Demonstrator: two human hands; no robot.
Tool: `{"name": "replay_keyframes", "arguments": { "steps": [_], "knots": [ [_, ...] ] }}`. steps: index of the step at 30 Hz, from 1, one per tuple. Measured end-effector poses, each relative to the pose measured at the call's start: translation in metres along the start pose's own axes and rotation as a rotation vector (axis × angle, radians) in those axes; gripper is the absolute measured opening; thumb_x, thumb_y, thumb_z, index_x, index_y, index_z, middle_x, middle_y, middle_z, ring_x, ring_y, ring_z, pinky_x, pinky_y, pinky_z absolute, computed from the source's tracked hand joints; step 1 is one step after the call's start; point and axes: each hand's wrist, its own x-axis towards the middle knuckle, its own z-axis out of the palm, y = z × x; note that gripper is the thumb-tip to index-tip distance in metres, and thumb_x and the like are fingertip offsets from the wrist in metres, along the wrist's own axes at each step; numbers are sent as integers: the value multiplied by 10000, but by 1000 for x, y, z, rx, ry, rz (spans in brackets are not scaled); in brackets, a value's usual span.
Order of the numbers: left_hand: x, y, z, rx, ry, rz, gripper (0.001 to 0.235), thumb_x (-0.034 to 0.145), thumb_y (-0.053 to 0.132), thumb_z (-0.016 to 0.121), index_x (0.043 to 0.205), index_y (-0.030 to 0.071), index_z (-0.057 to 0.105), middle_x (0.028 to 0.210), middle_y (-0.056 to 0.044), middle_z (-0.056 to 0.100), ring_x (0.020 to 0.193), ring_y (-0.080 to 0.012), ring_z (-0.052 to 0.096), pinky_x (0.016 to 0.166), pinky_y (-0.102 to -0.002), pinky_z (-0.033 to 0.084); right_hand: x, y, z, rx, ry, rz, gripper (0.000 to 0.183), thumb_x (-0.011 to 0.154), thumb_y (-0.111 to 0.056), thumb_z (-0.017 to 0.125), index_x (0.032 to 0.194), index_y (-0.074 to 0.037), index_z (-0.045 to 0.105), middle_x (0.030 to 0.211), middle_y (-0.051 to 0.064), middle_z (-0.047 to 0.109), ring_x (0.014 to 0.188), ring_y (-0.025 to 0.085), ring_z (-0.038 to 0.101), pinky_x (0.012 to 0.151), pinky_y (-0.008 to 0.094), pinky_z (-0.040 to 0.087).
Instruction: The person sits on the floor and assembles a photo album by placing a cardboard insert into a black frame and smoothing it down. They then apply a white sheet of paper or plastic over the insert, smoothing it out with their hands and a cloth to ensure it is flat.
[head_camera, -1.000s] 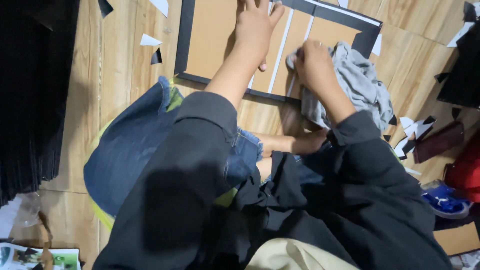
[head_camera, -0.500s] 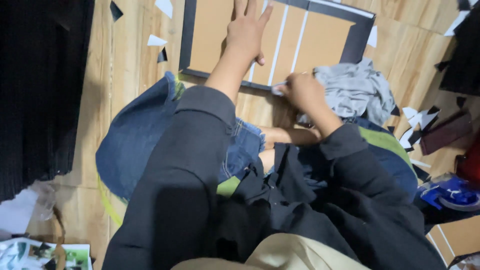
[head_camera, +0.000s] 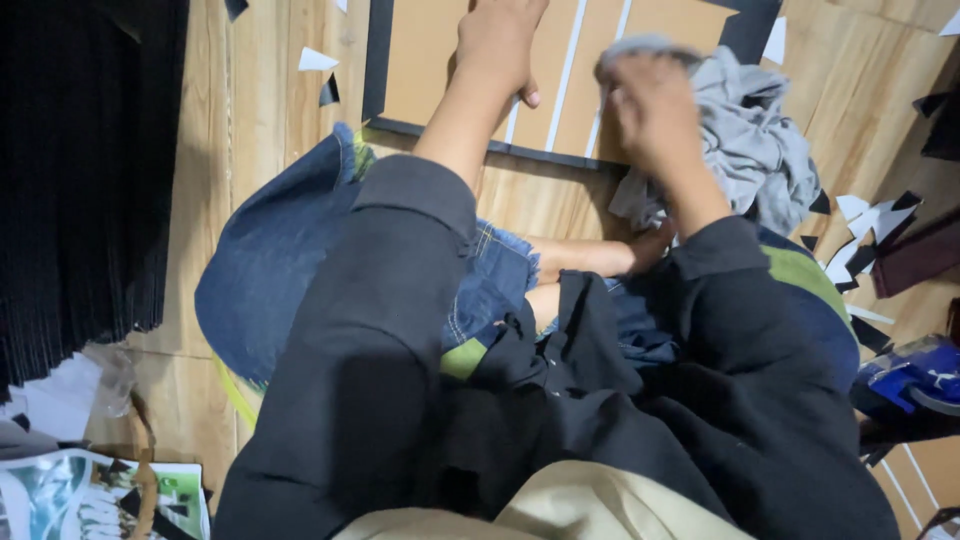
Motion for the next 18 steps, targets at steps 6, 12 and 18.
{"name": "replay_keyframes", "arguments": {
  "steps": [6, 12, 18],
  "knots": [
    [4, -2, 12, -8, -69, -66, 861, 471, 465, 923, 1155, 178, 486, 1077, -62, 515, 1011, -334, 486, 646, -485, 506, 1, 22, 8, -318, -22, 7, 365, 985, -267, 504, 1301, -86, 534, 1135, 152, 606, 852, 378, 516, 731, 472, 370],
    [11, -9, 29, -66, -184, -164, 540, 624, 414, 850, 1035, 200, 573, 842, -45, 587, 798, -320, 572, 544, -457, 502, -16, 67, 12, -270, 118, 178, 293, 1011, -215, 480, 1216, -42, 596, 1135, 194, 585, 918, 408, 494, 700, 493, 385],
    [11, -2, 28, -94, -291, -276, 461, 704, 450, 798, 988, 158, 583, 859, -50, 604, 781, -301, 589, 619, -425, 503, -16, 47, 5, -87, 44, 85, 249, 1001, -144, 478, 1163, -20, 622, 1010, 249, 635, 835, 440, 530, 708, 487, 363]
  ]
}}
